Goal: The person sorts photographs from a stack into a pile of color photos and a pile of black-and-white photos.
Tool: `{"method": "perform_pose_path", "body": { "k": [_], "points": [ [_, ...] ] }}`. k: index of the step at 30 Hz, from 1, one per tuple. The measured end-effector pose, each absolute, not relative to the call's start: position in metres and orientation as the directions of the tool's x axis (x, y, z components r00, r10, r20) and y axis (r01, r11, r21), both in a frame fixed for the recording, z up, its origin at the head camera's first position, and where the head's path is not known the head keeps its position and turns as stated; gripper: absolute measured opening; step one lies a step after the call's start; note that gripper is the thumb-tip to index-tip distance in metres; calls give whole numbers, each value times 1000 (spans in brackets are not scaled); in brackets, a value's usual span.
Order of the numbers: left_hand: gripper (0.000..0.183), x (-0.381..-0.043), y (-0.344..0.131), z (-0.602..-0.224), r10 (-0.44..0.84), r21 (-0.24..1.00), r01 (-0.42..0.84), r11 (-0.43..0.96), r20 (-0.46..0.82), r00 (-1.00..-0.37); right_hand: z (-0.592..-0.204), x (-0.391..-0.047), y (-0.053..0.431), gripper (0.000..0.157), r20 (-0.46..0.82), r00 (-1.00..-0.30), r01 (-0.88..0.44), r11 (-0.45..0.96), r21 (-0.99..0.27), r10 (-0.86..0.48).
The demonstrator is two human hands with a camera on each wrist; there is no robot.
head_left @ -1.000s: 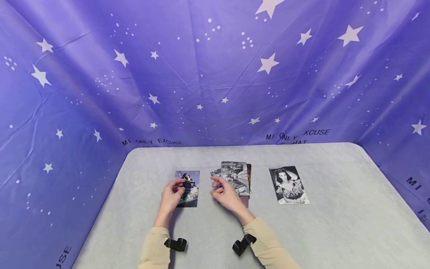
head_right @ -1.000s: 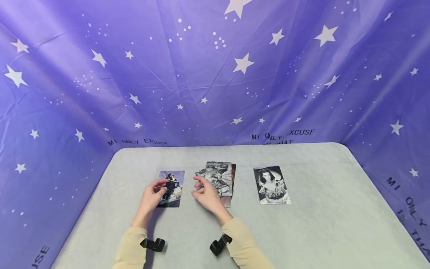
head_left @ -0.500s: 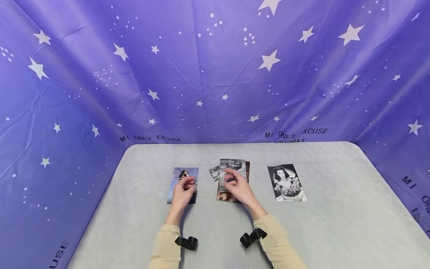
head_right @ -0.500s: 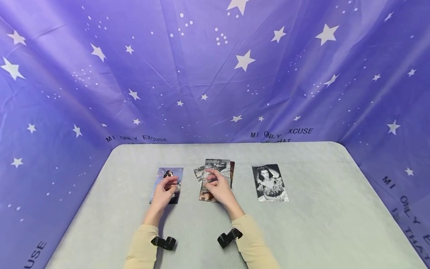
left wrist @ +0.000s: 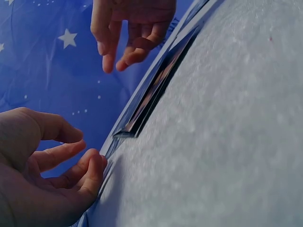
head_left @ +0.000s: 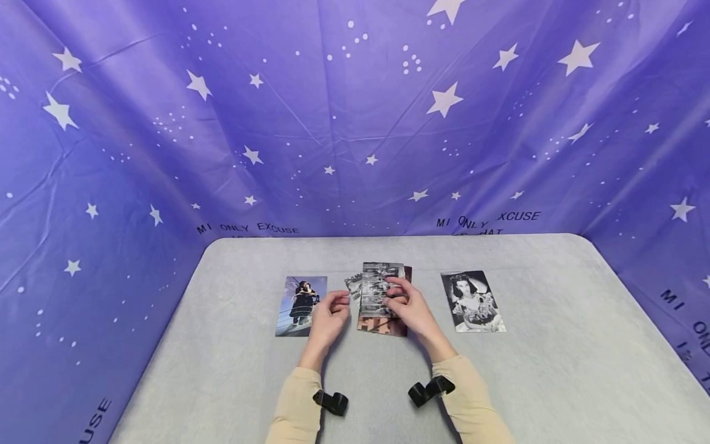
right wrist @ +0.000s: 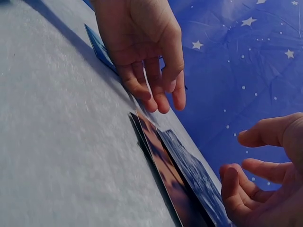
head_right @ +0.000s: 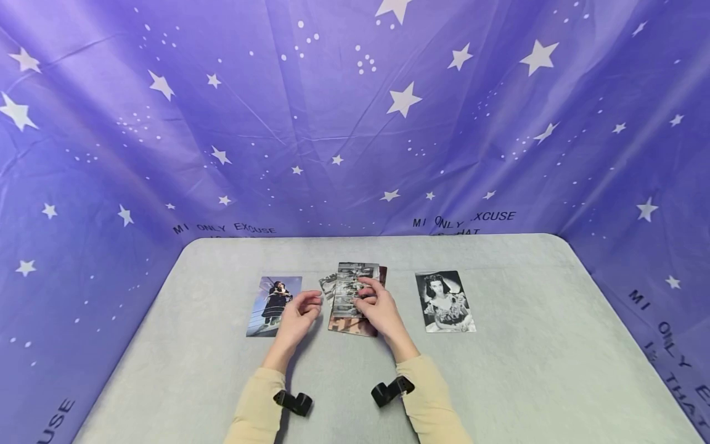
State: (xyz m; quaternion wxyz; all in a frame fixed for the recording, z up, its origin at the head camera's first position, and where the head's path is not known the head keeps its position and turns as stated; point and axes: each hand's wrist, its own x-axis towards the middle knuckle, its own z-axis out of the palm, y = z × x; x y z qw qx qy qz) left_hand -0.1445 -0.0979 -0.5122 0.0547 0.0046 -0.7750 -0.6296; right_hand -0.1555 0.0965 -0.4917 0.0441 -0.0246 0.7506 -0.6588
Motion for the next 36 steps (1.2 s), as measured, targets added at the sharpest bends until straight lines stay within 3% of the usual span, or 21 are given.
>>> {"method": "perform_pose_path", "body": {
  "k": [10, 13, 20, 36],
  "points": [
    [38, -151, -81, -515, -36, 958, 111, 263, 125, -991, -495, -154, 116, 51, -29, -999, 23, 189, -982, -29],
    [38, -152, -77, -516, -51, 952, 102, 288, 121, -991, -484, -147, 118, 52, -37, -999, 30, 203, -979, -26],
    [40, -151, -74, -515, -75, 946, 60, 317, 88, -993, -499, -147, 125, 60, -48, -998, 36, 251, -967, -43],
    [39, -148, -71, -510, -54, 965, 21, 261, 36, -998, -498, -143, 126, 60, -63, -997, 55, 201, -978, -33]
  ]
}}
